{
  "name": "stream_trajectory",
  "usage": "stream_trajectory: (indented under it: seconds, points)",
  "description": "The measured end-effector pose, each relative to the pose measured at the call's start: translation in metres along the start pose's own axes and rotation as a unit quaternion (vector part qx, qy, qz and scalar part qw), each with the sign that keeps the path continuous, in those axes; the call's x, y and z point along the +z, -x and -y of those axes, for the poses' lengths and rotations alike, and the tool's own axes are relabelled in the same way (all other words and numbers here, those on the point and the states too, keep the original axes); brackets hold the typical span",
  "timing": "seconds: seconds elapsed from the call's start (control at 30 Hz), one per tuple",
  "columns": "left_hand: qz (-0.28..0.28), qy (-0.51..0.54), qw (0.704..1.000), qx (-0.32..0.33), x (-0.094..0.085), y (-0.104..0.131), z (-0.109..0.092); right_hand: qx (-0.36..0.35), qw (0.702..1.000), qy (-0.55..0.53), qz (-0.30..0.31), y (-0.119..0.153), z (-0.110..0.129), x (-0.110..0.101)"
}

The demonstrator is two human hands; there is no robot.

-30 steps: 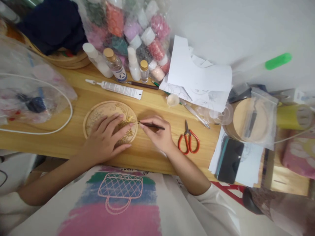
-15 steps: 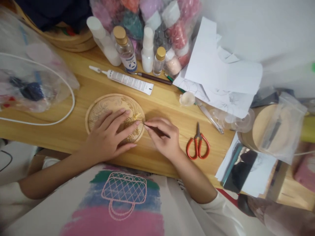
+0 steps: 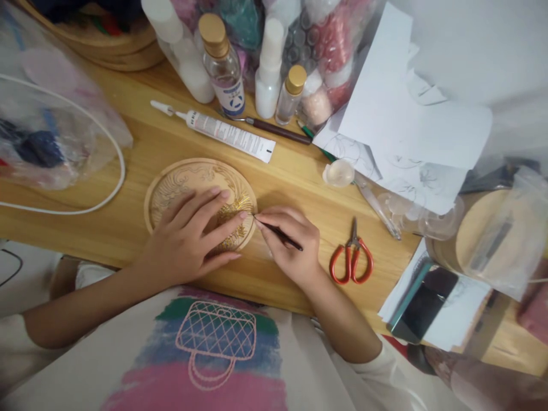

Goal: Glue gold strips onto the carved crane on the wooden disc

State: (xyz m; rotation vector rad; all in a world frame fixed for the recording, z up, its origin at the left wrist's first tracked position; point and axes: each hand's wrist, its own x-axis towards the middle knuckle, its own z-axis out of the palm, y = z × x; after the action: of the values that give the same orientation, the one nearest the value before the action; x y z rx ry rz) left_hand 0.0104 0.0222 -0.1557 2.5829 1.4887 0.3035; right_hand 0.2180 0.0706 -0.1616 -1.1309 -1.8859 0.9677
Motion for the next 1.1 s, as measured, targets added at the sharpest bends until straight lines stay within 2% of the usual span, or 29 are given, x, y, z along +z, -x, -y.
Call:
stream_trajectory:
  seconds: [0.4, 0.8, 1.1]
  points:
    - [0.008, -0.003, 1.0, -0.007, -0.0002, 0.0001, -0.0008, 0.017, 1.0, -0.004, 0.006, 0.0, -0.0006, -0.0011]
    - [-0.002, -0.008, 1.0, -0.003, 0.0004, 0.0002, -0.0008, -0.001, 1.0, -0.027, -0.002, 0.0005, 0.0001, -0.0021]
    - [0.001, -0.002, 1.0, -0.003, 0.0004, -0.0004, -0.0009, 0.0, 1.0, 0.013, -0.012, -0.0002, 0.0023, 0.0029]
